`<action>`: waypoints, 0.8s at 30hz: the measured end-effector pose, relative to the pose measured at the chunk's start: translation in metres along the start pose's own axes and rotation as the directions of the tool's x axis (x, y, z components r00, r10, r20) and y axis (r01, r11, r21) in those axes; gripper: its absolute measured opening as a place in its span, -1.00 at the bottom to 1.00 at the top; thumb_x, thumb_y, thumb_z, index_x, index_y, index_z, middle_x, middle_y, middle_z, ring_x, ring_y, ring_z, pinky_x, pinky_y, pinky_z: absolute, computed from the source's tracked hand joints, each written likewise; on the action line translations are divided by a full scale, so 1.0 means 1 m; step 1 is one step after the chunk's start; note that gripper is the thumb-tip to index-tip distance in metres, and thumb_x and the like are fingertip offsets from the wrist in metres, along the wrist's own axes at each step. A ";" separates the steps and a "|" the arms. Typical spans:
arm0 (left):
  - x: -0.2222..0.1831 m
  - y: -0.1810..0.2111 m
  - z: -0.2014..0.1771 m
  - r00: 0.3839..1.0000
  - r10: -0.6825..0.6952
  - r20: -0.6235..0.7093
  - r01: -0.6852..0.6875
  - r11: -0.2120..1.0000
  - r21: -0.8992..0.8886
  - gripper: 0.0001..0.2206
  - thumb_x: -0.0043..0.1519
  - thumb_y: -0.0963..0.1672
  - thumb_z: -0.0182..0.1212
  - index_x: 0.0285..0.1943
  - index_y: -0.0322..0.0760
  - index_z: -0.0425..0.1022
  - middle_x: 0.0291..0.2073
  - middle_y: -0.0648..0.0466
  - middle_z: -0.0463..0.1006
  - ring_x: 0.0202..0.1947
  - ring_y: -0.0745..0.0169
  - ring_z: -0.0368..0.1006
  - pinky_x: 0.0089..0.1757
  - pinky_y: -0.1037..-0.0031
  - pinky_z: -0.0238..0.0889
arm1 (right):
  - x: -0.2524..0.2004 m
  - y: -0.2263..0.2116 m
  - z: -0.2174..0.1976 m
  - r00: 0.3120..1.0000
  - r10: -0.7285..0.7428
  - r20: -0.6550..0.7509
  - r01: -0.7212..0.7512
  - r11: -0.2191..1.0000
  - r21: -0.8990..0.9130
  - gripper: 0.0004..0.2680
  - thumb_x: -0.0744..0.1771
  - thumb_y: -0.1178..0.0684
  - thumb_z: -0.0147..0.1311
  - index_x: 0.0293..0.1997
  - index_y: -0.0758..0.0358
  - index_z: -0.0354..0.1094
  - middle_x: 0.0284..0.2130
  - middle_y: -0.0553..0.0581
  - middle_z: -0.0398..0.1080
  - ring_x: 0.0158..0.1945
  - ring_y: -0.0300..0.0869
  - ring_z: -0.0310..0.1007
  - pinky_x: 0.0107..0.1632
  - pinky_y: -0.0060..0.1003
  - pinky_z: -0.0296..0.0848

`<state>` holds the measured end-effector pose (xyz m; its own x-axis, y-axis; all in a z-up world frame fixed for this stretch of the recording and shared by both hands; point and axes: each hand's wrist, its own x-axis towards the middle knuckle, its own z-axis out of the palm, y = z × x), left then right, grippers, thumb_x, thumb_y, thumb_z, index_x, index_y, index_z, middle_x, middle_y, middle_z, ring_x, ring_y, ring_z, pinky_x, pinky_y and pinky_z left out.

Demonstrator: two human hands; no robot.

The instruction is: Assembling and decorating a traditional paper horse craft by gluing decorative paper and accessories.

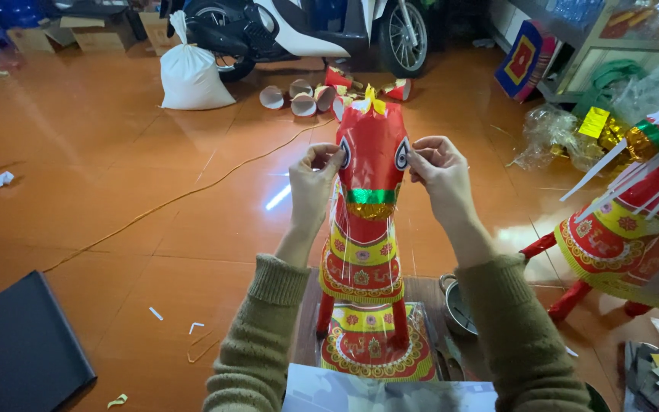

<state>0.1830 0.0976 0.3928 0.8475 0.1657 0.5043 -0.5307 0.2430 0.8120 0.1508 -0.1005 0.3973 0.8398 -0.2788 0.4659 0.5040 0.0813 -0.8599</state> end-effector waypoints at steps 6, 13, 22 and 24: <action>-0.002 0.000 -0.009 0.993 0.072 0.092 -0.083 0.988 0.127 -0.88 0.22 -0.24 0.25 -0.11 -0.23 0.60 -0.27 0.01 0.42 -0.25 0.34 0.39 -0.22 0.60 0.35 | 0.004 0.007 0.006 0.995 -0.085 -0.061 0.079 0.993 -0.090 -0.87 0.27 0.26 0.19 -0.23 0.31 0.28 -0.51 0.09 0.33 -0.47 -0.33 0.33 -0.49 -0.57 0.30; -0.013 0.009 -0.016 0.961 0.210 0.177 -0.242 0.952 0.185 -0.77 0.26 -0.31 0.12 0.02 -0.25 0.57 -0.08 -0.13 0.42 -0.05 0.08 0.43 -0.06 0.36 0.37 | -0.005 0.002 0.015 0.983 -0.154 -0.102 0.130 0.969 -0.210 -0.89 0.25 0.23 0.25 -0.23 0.30 0.42 -0.49 0.05 0.38 -0.41 -0.35 0.29 -0.42 -0.55 0.29; -0.018 -0.008 -0.014 0.828 0.471 0.304 -0.554 0.775 0.306 -0.67 0.34 -0.31 -0.13 0.22 -0.28 0.44 0.18 -0.17 0.41 0.19 -0.22 0.32 0.09 0.24 0.32 | -0.011 0.010 0.028 0.929 -0.366 -0.059 0.349 0.916 -0.196 -0.83 0.28 0.32 0.16 -0.06 0.34 0.43 -0.10 0.14 0.27 0.06 -0.20 0.34 0.08 -0.29 0.43; -0.019 -0.005 -0.014 0.815 0.485 0.317 -0.572 0.764 0.299 -0.67 0.34 -0.31 -0.14 0.20 -0.31 0.45 0.16 -0.21 0.42 0.17 -0.26 0.33 0.08 0.21 0.31 | -0.013 0.010 0.028 0.939 -0.338 -0.059 0.322 0.928 -0.186 -0.84 0.29 0.32 0.15 -0.06 0.33 0.43 -0.10 0.13 0.27 0.05 -0.19 0.33 0.07 -0.26 0.44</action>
<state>0.1697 0.1063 0.3751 0.4365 -0.0503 0.8983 -0.8865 -0.1946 0.4199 0.1502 -0.0692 0.3886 0.6067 -0.3455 0.7159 0.7008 -0.1927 -0.6868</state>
